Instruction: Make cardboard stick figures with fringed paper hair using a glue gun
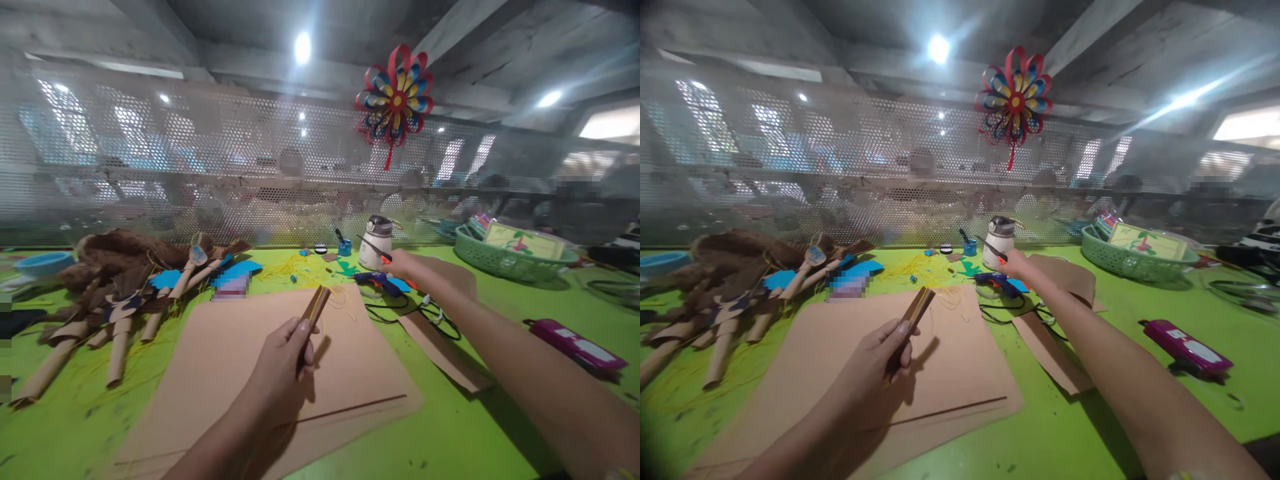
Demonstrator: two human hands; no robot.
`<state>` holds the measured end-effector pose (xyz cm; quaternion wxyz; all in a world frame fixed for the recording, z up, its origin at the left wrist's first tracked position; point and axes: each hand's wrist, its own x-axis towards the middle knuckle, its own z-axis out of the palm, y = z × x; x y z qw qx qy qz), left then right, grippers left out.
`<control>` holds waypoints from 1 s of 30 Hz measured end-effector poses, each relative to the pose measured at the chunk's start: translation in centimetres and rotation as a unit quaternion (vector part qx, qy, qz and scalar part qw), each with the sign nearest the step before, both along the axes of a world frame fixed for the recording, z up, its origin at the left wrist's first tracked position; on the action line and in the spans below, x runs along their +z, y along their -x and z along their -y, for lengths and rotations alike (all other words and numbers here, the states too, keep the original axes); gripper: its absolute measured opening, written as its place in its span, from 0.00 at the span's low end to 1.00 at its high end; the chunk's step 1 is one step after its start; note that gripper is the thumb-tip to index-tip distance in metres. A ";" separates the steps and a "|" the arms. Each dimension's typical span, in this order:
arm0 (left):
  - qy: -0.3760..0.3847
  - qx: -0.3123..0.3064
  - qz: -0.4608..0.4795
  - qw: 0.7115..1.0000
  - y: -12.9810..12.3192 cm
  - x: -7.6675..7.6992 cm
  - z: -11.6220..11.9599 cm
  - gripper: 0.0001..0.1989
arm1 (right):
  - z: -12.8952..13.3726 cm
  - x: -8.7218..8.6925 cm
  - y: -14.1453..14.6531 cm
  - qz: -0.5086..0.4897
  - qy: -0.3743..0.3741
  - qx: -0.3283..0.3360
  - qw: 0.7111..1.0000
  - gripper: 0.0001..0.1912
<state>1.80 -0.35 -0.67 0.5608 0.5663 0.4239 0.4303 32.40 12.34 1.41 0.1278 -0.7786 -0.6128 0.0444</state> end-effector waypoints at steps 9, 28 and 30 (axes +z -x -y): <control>0.043 0.004 0.018 0.999 -0.3 -0.2 0.0 0.14 | -7.1 -1.9 2.3 0.059 0.030 0.026 0.997 0.16; 0.018 -0.005 0.001 1.000 -0.8 -3.3 -0.5 0.18 | -10.4 -2.8 3.7 0.070 0.156 0.068 0.983 0.16; 0.003 0.008 0.008 1.000 -0.8 -3.9 -0.5 0.17 | -11.0 -3.1 4.1 0.069 0.161 0.067 0.982 0.16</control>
